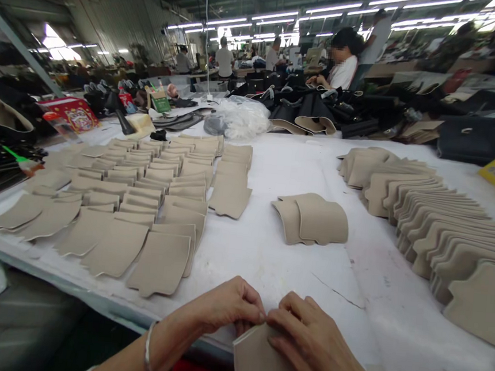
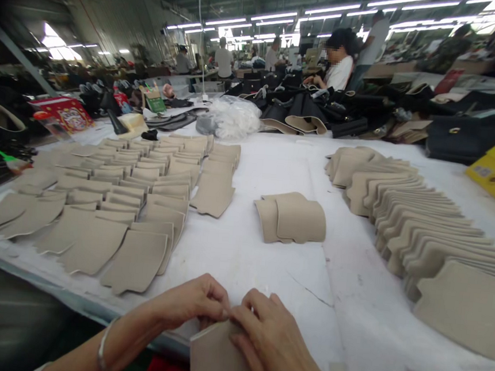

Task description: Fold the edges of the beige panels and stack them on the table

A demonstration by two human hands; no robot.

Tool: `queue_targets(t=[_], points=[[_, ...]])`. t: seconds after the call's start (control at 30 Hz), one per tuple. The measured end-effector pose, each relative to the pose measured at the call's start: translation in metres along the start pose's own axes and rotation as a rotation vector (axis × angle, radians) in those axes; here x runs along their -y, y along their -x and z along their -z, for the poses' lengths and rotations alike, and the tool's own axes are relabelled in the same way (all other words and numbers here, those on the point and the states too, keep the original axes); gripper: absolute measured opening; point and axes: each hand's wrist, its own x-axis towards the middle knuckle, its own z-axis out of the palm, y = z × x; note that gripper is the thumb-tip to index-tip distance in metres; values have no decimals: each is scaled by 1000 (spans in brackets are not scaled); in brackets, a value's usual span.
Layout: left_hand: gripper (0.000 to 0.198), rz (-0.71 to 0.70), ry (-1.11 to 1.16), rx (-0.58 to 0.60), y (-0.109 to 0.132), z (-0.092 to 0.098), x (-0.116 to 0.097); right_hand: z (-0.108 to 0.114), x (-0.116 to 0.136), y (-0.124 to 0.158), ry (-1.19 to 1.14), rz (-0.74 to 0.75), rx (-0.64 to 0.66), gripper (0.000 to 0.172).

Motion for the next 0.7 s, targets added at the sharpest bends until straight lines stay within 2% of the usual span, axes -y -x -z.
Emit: queue_targets(t=[0.23,0.4,0.5,0.63,0.7], points=[[19,4,10,-11,-3,-5,6,-7,-5,3,72,100,-51,23],[12,-25,-100,34,-1,-13,7,3,1,0,75,47,103,19],[8,-98,-211,29,0,-15,4,8,0,-6,78,31,160,18],[6,-183,-360,3,-3,-10,-4,8,-3,-13,223,122,29,19],[7,-206,-422,-18,-6,-3,-11,11,1,-14,235,139,11,18]])
